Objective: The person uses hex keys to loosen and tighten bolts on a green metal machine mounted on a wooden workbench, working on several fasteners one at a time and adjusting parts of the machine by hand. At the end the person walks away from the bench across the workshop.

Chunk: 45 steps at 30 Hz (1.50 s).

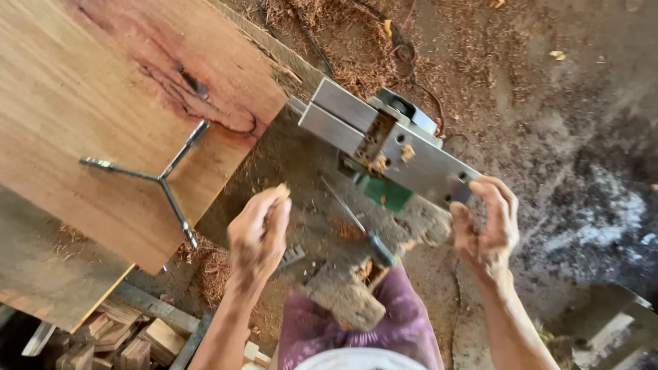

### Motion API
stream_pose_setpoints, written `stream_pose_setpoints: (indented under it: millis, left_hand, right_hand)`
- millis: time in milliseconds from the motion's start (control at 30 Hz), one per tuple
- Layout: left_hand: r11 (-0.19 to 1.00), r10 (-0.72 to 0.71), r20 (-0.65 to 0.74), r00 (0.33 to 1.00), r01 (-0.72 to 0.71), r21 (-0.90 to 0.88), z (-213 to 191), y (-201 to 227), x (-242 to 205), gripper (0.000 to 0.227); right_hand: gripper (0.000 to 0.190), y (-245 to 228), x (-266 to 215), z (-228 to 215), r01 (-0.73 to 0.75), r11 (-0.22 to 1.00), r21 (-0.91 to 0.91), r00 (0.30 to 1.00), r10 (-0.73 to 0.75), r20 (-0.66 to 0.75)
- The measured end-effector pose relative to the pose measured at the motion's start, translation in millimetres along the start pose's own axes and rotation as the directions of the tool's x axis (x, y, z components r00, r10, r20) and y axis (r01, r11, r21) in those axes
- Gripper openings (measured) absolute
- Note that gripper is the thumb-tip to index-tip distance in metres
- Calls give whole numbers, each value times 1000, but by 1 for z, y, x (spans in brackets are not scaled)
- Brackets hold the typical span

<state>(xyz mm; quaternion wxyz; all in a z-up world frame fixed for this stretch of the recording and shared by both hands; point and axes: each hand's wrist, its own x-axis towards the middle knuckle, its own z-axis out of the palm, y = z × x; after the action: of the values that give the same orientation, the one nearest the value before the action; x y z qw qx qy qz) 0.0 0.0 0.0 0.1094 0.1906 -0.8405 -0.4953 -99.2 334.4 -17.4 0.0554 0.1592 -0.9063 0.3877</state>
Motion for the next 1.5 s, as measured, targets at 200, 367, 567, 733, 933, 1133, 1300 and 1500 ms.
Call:
stream_pose_setpoints:
  millis: [200, 367, 567, 733, 933, 1133, 1300, 1500]
  left_hand:
    - [992, -84, -30, 996, 87, 93, -24, -40, -6, 22]
    - [986, -96, 156, 983, 72, 149, -44, -241, -83, 28]
    - [987, -40, 147, 988, 16, 160, -43, -189, -82, 31]
    - [1000, -4, -46, 999, 6, 29, 11, -46, -10, 27]
    - [999, 37, 193, 981, -31, -35, 61, 9, -8, 25]
    - [999, -33, 182, 983, 34, 0, 82, 23, -26, 30]
    - [1000, -22, 124, 992, 21, 8, 78, 29, -15, 27]
    - [980, 174, 31, 984, -176, 95, 87, 39, 8, 30]
  right_hand:
    - [51, 15, -9, 41, -13, 999, -50, 999, 11, -40]
    - [46, 3, -6, 58, -126, 989, 83, 983, 136, -125]
    - [42, 25, -22, 66, -50, 993, -111, 981, 28, -194]
    - [40, 7, -1, 41, -11, 988, -156, 977, -23, -213]
    - [19, -17, 107, 39, -271, 962, -35, 951, 273, 146]
    - [22, -5, 167, 92, -204, 979, 29, 841, 160, 518]
    - [23, -35, 176, 81, -579, 810, 91, 640, 383, 666]
    - [35, -7, 183, 83, -345, 932, 111, 721, 187, 668]
